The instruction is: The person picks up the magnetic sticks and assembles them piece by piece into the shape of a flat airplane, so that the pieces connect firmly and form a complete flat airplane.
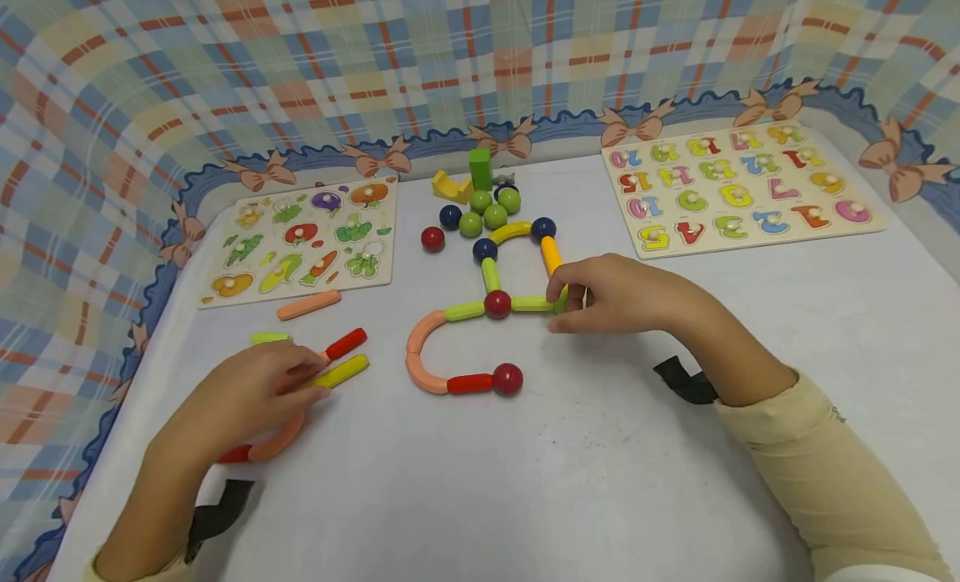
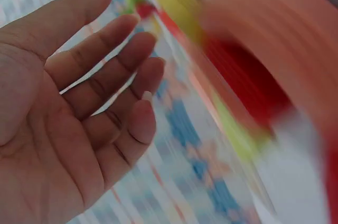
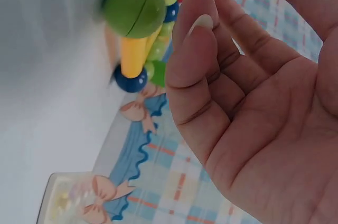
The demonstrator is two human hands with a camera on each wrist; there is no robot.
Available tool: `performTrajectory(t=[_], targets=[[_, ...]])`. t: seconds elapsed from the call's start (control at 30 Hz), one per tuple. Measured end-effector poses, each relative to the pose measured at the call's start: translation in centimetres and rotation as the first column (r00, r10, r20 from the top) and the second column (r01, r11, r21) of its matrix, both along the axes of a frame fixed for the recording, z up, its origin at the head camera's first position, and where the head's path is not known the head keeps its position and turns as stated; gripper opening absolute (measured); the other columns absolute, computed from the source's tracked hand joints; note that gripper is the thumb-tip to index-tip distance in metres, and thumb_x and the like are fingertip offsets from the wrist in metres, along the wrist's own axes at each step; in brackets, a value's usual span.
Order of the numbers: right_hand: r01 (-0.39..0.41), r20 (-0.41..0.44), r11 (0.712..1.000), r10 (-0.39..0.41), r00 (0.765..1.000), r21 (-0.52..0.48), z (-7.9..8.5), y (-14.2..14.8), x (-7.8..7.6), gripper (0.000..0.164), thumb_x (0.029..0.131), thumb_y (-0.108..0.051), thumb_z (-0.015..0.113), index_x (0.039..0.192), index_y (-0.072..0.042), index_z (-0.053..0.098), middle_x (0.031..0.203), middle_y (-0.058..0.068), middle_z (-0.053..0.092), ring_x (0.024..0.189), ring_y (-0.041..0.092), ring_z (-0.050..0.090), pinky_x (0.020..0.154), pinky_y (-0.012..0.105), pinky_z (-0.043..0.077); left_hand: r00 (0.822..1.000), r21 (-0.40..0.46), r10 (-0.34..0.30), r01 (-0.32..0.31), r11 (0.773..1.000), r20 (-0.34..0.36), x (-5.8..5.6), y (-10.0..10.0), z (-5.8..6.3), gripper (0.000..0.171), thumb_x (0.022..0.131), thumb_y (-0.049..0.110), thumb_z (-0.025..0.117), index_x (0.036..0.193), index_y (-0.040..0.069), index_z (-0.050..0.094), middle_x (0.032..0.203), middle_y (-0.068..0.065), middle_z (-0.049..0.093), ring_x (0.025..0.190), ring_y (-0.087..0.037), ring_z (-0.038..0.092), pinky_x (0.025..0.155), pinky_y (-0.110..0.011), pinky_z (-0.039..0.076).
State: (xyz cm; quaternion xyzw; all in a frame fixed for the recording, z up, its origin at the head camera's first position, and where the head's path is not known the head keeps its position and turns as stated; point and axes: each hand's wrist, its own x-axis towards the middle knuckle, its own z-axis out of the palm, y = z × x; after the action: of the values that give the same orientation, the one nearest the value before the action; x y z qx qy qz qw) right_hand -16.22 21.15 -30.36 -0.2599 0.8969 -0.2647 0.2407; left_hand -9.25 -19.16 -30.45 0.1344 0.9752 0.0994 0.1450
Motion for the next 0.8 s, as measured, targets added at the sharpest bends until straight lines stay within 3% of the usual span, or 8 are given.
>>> performTrajectory(t=[0.13, 0.23, 0.4, 0.6, 0.8], targets=[[0.014, 0.006, 1.0, -0.014, 1.0, 0.005, -0.5, 0.4, -0.8, 0.033, 0.079, -0.043, 0.066, 0.102, -0.019, 0.061, 0.077, 0.0, 0.056, 0.068, 0.019, 0.051, 0.057, 0.03, 0.042, 0.98, -0.024, 0.154, -0.152, 0.988, 0.123, 1.6, -3.1, -0.4, 0.051, 0.066, 0.05, 0.074, 0.102, 0.016, 0.065, 0.083, 0.004, 0.057, 0.078, -0.017, 0.049, 0.07, -0.038, 0.045], [0.028, 0.016, 1.0, -0.028, 0.999, 0.005, -1.0, 0.6, -1.2, 0.032, 0.08, -0.042, 0.065, 0.102, -0.02, 0.062, 0.076, 0.001, 0.055, 0.068, 0.019, 0.051, 0.057, 0.031, 0.042, 0.962, -0.011, 0.217, -0.218, 0.976, 0.168, 2.5, -4.2, -1.3, 0.062, 0.06, 0.057, 0.074, 0.103, 0.014, 0.063, 0.082, 0.003, 0.056, 0.076, -0.015, 0.05, 0.067, -0.034, 0.045], [0.046, 0.034, 0.999, -0.046, 0.998, 0.001, -1.4, 0.8, -1.5, 0.031, 0.08, -0.043, 0.065, 0.101, -0.02, 0.062, 0.076, 0.002, 0.056, 0.069, 0.02, 0.051, 0.058, 0.032, 0.042, 0.97, 0.016, 0.204, -0.207, 0.978, 0.133, 3.3, -4.5, -2.3, 0.06, 0.057, 0.057, 0.075, 0.097, 0.015, 0.061, 0.074, 0.004, 0.053, 0.068, -0.013, 0.048, 0.061, -0.029, 0.043], [0.047, 0.034, 0.999, -0.046, 0.998, -0.009, -1.4, 0.9, -1.6, 0.031, 0.081, -0.043, 0.064, 0.101, -0.02, 0.062, 0.076, 0.002, 0.056, 0.069, 0.021, 0.051, 0.058, 0.032, 0.041, 0.983, -0.015, 0.17, -0.169, 0.985, 0.07, 3.2, -4.3, -2.4, 0.064, 0.068, 0.045, 0.075, 0.119, 0.011, 0.057, 0.079, 0.003, 0.054, 0.07, -0.014, 0.048, 0.061, -0.03, 0.043], [0.042, 0.033, 0.999, -0.041, 0.999, -0.029, -1.1, 1.0, -1.5, 0.031, 0.082, -0.042, 0.063, 0.101, -0.019, 0.062, 0.076, 0.003, 0.055, 0.068, 0.02, 0.05, 0.057, 0.031, 0.04, 0.986, 0.004, 0.161, -0.161, 0.987, 0.045, 3.2, -4.1, -2.6, 0.061, 0.071, 0.034, 0.076, 0.122, 0.01, 0.054, 0.088, 0.001, 0.055, 0.072, -0.015, 0.049, 0.063, -0.03, 0.046]])
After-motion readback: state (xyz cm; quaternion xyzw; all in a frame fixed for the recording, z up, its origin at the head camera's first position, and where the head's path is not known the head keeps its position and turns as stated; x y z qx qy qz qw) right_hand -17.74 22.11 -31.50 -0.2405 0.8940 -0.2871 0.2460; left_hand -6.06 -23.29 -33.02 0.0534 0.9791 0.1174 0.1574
